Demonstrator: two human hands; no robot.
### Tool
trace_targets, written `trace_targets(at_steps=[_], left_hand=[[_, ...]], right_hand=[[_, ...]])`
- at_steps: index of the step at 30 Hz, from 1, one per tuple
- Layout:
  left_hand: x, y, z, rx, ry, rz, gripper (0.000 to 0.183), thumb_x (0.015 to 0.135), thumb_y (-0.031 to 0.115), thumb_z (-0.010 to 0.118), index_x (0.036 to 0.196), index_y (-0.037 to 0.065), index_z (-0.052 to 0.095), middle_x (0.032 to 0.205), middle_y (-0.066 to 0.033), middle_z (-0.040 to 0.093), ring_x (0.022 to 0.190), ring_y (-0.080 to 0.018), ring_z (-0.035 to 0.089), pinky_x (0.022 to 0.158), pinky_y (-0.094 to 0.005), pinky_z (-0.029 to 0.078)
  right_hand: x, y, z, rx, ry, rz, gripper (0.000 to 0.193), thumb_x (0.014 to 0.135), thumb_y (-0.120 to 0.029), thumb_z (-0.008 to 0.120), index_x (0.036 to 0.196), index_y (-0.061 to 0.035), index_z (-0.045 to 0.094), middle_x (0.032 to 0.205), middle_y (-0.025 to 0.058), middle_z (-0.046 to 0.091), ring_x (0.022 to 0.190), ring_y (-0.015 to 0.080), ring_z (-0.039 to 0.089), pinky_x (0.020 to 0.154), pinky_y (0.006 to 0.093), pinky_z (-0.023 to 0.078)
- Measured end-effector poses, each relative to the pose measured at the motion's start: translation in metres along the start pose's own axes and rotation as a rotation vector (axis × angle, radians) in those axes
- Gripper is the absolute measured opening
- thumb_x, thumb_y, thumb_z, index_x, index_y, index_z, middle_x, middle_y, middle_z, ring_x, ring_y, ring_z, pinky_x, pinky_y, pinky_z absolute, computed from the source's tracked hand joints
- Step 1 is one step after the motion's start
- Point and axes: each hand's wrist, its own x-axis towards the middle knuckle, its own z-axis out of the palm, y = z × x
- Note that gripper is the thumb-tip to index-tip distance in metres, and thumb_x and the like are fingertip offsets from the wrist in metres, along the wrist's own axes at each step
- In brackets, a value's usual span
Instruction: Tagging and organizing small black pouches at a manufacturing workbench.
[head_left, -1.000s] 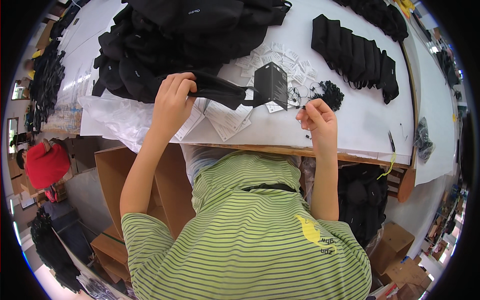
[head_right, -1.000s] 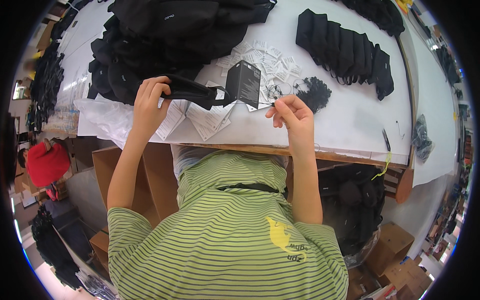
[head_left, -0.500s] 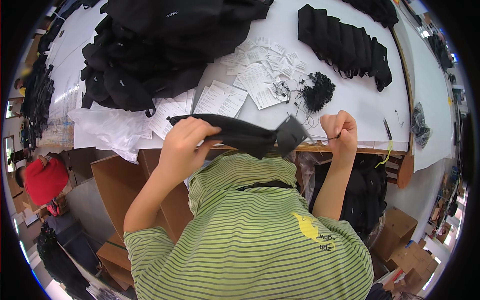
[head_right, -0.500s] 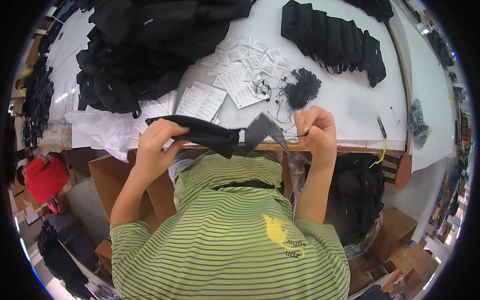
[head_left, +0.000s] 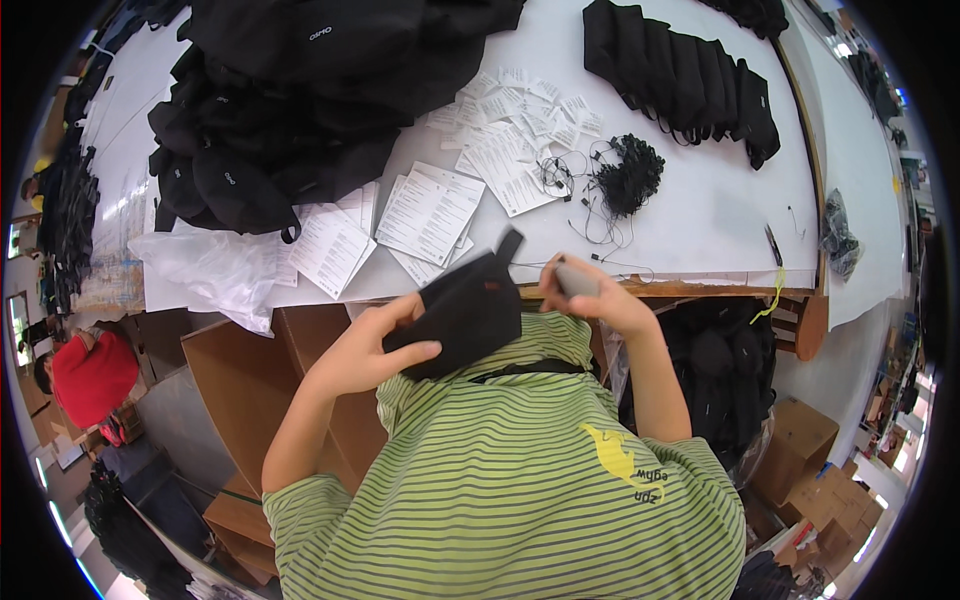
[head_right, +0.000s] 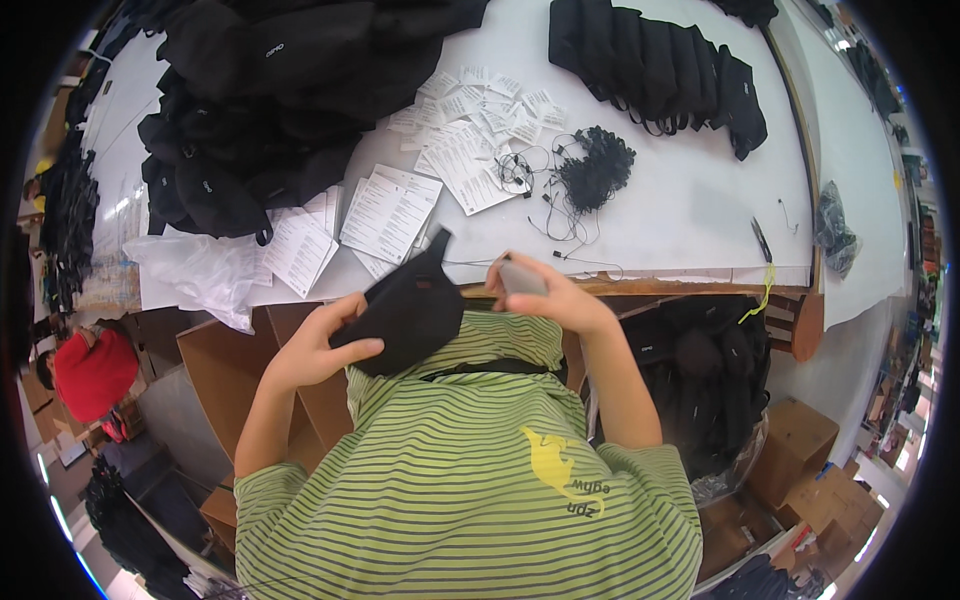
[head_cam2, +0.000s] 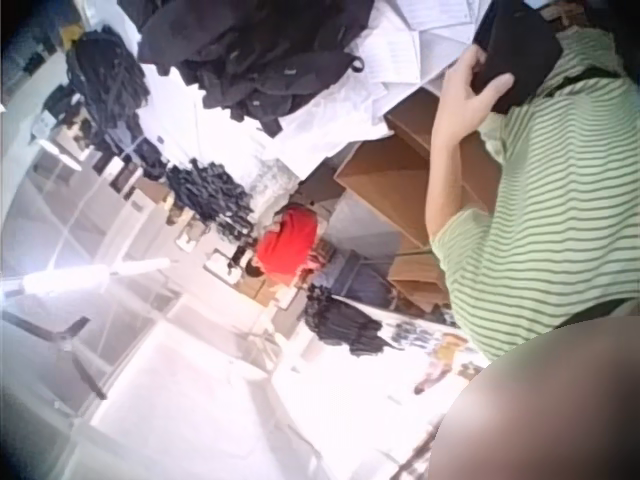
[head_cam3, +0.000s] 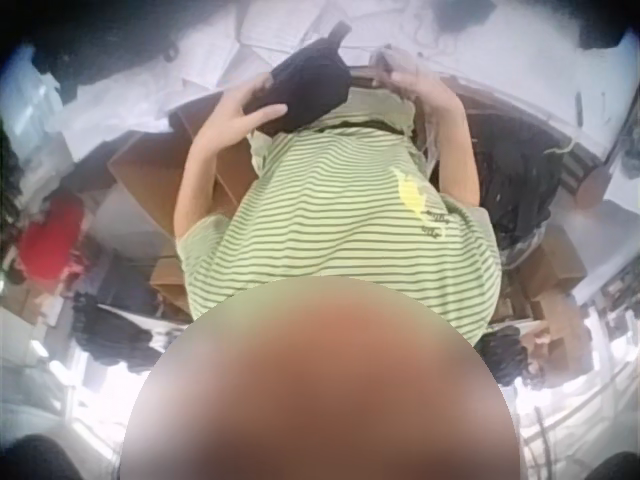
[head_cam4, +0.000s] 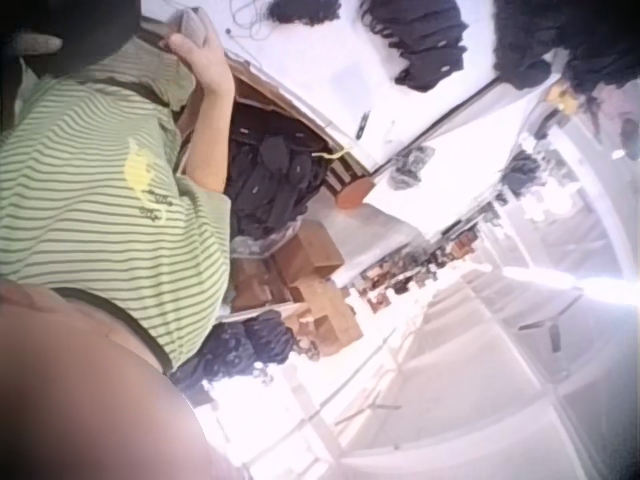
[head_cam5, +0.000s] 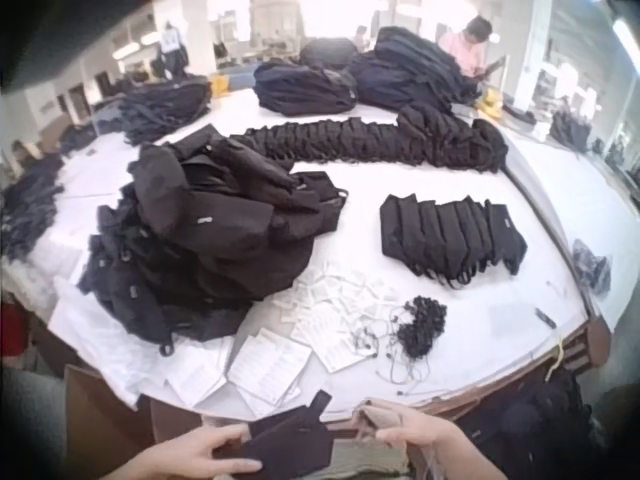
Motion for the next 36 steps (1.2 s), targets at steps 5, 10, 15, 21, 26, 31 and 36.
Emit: trace_targets(at_steps=[5,10,15,21,26,31,36], left_hand=[[-0.007,-0.011,-0.005,-0.157,-0.246,-0.075,0.029,0.087,0.023,0.068,0.095,0.002,0.051,0.080,-0.0018,0.052,0.075,-0.0091,0.045,0.069,-0.0244,0.040],[-0.003,-0.013,0.000,-0.183,-0.122,0.009,0.030,0.088,0.022,0.067,0.101,0.000,0.053,0.085,-0.0035,0.054,0.077,-0.0103,0.047,0.070,-0.0248,0.041],[0.004,-0.002,-0.001,0.066,-0.129,0.010,0.029,0.087,0.021,0.066,0.102,0.000,0.053,0.079,-0.0090,0.057,0.070,-0.0156,0.051,0.065,-0.0284,0.041],[0.026,0.038,0.020,0.259,-0.194,0.107,0.025,0.087,0.019,0.064,0.103,0.003,0.052,0.071,-0.0181,0.059,0.061,-0.0322,0.057,0.058,-0.0369,0.043],[0.032,0.044,0.023,0.377,-0.235,0.150,0.027,0.087,0.020,0.063,0.105,0.004,0.050,0.067,-0.0197,0.058,0.062,-0.0379,0.056,0.057,-0.0414,0.043],[0.038,0.042,0.025,0.419,-0.245,0.164,0.026,0.087,0.021,0.064,0.102,0.004,0.051,0.067,-0.0190,0.058,0.062,-0.0374,0.057,0.056,-0.0408,0.042],[0.040,0.045,0.027,0.417,-0.231,0.204,0.025,0.084,0.021,0.067,0.099,0.004,0.056,0.068,-0.0187,0.058,0.061,-0.0369,0.058,0.054,-0.0390,0.043]], right_hand=[[-0.025,-0.035,-0.018,-0.332,0.154,-0.028,0.051,0.080,-0.016,0.073,0.120,-0.0078,0.042,0.089,0.0015,0.053,0.076,0.0096,0.048,0.071,0.0246,0.042],[-0.045,-0.081,-0.032,-0.722,0.414,0.099,0.013,0.081,-0.005,0.070,0.088,0.0020,0.061,0.076,0.0044,0.065,0.073,0.0089,0.060,0.070,0.0236,0.047],[-0.029,-0.073,-0.036,-0.237,0.857,-0.309,0.009,0.083,-0.012,0.071,0.086,-0.0062,0.064,0.073,0.0012,0.064,0.058,0.0017,0.050,0.052,0.0169,0.037],[0.036,-0.049,-0.007,1.168,0.627,-0.465,0.031,0.091,-0.037,0.063,0.079,-0.0087,0.060,0.062,-0.0018,0.048,0.051,0.0094,0.036,0.046,0.0226,0.032],[0.043,-0.039,-0.023,1.126,0.395,-0.475,0.031,0.090,-0.036,0.064,0.075,-0.0101,0.058,0.052,-0.0022,0.039,0.046,0.0084,0.033,0.042,0.0225,0.025],[0.037,-0.047,-0.021,0.940,0.585,-0.475,0.030,0.095,-0.035,0.057,0.078,-0.0093,0.057,0.047,-0.0038,0.035,0.040,0.0077,0.026,0.039,0.0233,0.020],[0.040,-0.048,-0.010,0.685,0.765,-0.569,0.029,0.094,-0.031,0.058,0.077,-0.0083,0.056,0.050,-0.0034,0.039,0.041,0.0064,0.030,0.040,0.0235,0.023]])
